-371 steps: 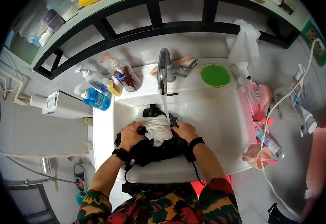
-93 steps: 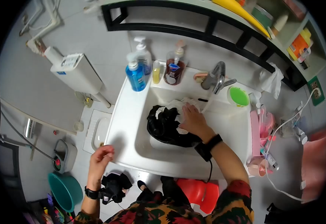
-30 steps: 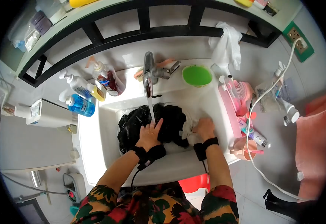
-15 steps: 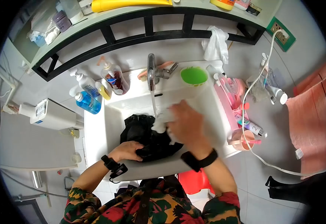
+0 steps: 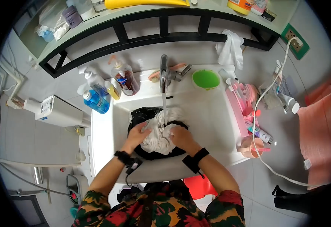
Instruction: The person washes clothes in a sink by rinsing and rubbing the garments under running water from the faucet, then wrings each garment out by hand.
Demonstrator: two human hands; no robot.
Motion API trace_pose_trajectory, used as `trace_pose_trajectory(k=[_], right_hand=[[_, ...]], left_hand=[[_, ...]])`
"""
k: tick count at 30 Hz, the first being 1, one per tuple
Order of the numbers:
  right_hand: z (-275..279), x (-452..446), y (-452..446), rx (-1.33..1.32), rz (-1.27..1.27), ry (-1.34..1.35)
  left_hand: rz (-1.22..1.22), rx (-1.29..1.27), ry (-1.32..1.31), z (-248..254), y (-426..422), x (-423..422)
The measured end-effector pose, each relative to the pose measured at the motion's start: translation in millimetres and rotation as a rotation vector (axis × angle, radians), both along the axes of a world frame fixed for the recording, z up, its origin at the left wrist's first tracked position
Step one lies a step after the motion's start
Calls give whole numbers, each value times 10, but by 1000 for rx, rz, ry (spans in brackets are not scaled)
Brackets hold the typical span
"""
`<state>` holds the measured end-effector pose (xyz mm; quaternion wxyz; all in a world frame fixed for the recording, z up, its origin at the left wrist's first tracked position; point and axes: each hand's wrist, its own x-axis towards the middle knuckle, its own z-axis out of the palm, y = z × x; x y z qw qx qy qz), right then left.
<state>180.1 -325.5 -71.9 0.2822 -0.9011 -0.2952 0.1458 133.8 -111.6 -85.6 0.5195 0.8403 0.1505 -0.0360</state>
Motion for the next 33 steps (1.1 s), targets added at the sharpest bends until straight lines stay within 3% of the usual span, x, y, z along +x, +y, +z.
trace_pose_trajectory(k=[2, 4, 6, 8, 10, 13, 16, 17, 19, 22, 23, 25, 26, 28, 30, 33], right_hand=[[-54, 69, -26, -48, -77, 58], [-252, 83, -54, 120, 37, 16], [-396, 105, -109, 62, 48, 59], [-386, 147, -166, 17, 57, 94], [-256, 168, -259, -88, 85, 178], [-179, 174, -288, -1, 126, 296], [-32, 126, -197, 28, 235, 277], [-121, 105, -147, 327, 217, 347], [-56, 64, -13, 635, 198, 412], [97, 49, 224, 849, 168, 322], [76, 58, 326, 948, 115, 430], [203, 12, 488, 977, -156, 288], [277, 12, 482, 981, -152, 285], [407, 43, 456, 917, -418, 327], [623, 75, 245, 786, -537, 110], [825, 172, -52, 800, -512, -1]], left_hand=[[7, -42, 34, -154, -208, 139], [-59, 345, 241, -36, -379, 200], [-109, 223, 382, -67, -358, 182], [84, -688, 400, -218, -303, 74], [280, -1080, 442, 190, -305, 37], [431, -1348, 395, 600, -283, 103], [288, -1549, 318, 1090, -350, 102], [287, -1547, 316, 1248, -372, 88], [269, -1565, 254, 1528, -405, 58], [296, -1535, 168, 1972, -433, 41], [230, -1565, 106, 2051, -439, 28], [225, -1569, 19, 2094, -436, 16], [224, -1576, -68, 2118, -427, 9], [230, -1535, -109, 2131, -354, -25], [254, -1589, -113, 2007, -171, -70], [247, -1603, -121, 1527, 48, -111]])
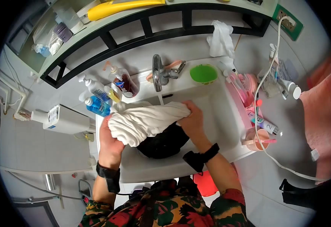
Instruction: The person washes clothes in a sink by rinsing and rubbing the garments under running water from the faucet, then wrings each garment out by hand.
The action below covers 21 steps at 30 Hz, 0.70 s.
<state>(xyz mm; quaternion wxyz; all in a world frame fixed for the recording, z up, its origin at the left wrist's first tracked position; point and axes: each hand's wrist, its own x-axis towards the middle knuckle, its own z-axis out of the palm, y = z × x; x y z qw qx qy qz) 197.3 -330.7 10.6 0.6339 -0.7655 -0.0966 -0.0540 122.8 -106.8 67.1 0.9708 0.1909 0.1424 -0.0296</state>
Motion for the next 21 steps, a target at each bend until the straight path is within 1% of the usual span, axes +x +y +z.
trace_pose_trajectory(k=[1, 2, 3, 5, 6, 8, 9, 10, 11, 12, 13, 15, 17, 19, 20, 21], right_hand=[[130, 3, -60, -53, -40, -51], [261, 4, -95, -108, -79, -103], [376, 5, -111, -119, -74, -108], [585, -12, -134, 24, -43, -96], [693, -2, -139, 16, -38, -99], [894, 21, -136, -83, -97, -269], [1016, 10, -111, -84, -96, -267], [1140, -5, -64, -82, -79, -342], [1198, 2, -31, -79, -60, -417], [1164, 43, -12, -80, -56, -416], [1076, 96, 12, -127, -36, -469], [799, 182, 44, -176, -10, -520], [359, 304, 28, -687, -1, -345], [-132, 322, -38, -794, 195, -129], [-457, 307, -72, -837, 254, -64], [-760, 275, -114, -880, 317, 5]], left_hand=[[23, 8, 19, -123, 6, -11], [83, 77, 93, -221, -38, -21], [103, 104, 163, -195, -111, -14], [99, 130, 144, -327, -104, 24], [103, 121, 142, -301, -115, 35], [141, 172, 174, -184, -130, 49], [142, 171, 176, -122, -120, 45], [122, 175, 151, -58, -100, 35], [104, 178, 125, -15, -77, 26], [83, 156, 118, 2, -50, 20], [86, 155, 118, -90, -3, 37], [42, 148, 158, -507, 92, 91], [74, 267, 322, -932, 127, 89], [34, 504, 532, -1207, 128, 38], [37, 498, 535, -1427, 111, 13], [-1, 936, 424, -1670, 75, -16]])
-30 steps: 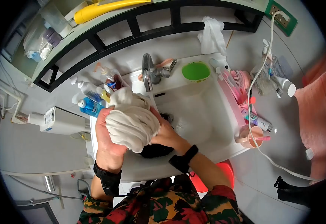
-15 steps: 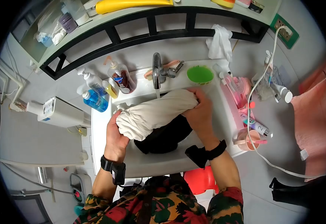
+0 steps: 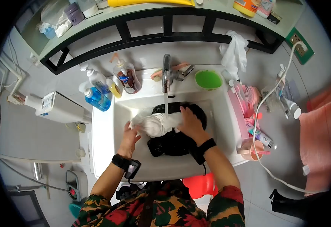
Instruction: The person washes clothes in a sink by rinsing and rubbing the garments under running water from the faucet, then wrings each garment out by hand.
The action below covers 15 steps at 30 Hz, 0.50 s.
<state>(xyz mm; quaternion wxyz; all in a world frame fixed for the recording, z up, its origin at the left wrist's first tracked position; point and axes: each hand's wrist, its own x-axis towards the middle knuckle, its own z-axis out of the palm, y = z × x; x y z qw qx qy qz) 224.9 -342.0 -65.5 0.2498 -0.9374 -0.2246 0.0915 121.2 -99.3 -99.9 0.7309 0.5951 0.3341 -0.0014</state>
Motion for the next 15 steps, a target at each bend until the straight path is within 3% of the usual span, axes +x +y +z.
trace_pose_trajectory(k=[2, 4, 6, 9, 13, 15], right_hand=[[-166, -39, -7, 64, 69, 115], [-26, -108, 130, -280, 69, 71], [-307, -100, 114, -229, 62, 58], [-499, -172, 48, -299, 225, 40], [-570, -188, -134, -323, 378, -2], [-560, -140, -70, -349, 356, 7]], left_hand=[[-163, 406, -55, -107, -97, 35], [-547, 1229, -69, 49, -266, 135], [-656, 1153, -5, 134, -370, 286], [-1121, 1238, 232, 179, -501, 486], [-1240, 1409, 30, -127, -476, 342], [-1253, 1388, 67, -158, -475, 432]])
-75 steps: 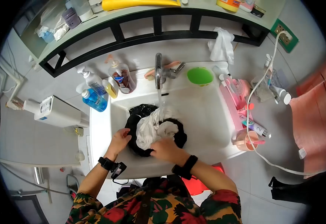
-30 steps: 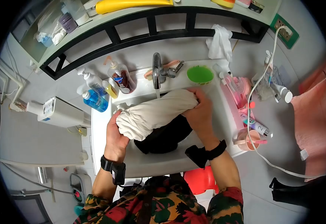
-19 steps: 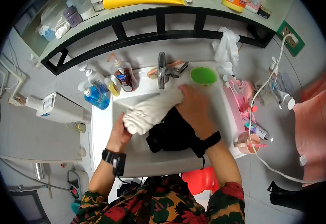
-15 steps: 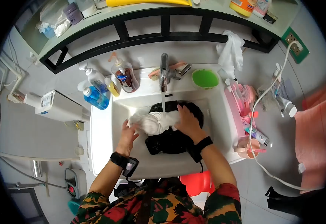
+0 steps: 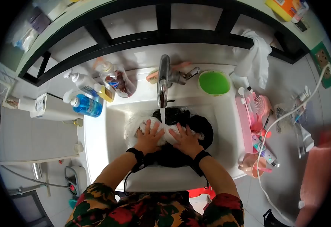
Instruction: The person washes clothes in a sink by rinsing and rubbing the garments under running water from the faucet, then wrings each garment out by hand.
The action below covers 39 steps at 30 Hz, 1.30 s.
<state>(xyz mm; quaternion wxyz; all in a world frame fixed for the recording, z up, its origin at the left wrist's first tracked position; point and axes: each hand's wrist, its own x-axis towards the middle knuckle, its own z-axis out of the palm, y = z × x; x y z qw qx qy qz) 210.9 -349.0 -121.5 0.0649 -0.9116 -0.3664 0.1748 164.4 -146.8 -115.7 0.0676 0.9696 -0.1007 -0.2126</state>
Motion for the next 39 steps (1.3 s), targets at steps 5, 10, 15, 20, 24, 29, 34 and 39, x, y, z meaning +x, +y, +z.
trace_pose_trajectory(k=[5, 10, 15, 20, 24, 29, 34, 39], right_hand=[[7, 223, 184, -83, -104, 52], [-39, 299, 224, -5, -210, 183], [56, 90, 116, 25, -235, 145], [179, -118, 106, 52, -330, 152], [428, -88, 139, 323, -406, 18], [1242, -69, -136, 842, -552, 91], [1808, -144, -174, 718, -577, -208], [889, 18, -265, 550, -553, -137]], left_hand=[[10, 94, 35, -121, -27, 284], [20, 94, -25, 8, 19, 386], [205, 4, -26, 60, 123, 303], [323, -593, 44, 387, 245, 11], [413, -1092, -77, 960, 274, -48], [423, -1239, -196, 1735, 406, -189], [394, -1069, -450, 1626, 625, -263], [930, -787, 85, 701, 817, -288]])
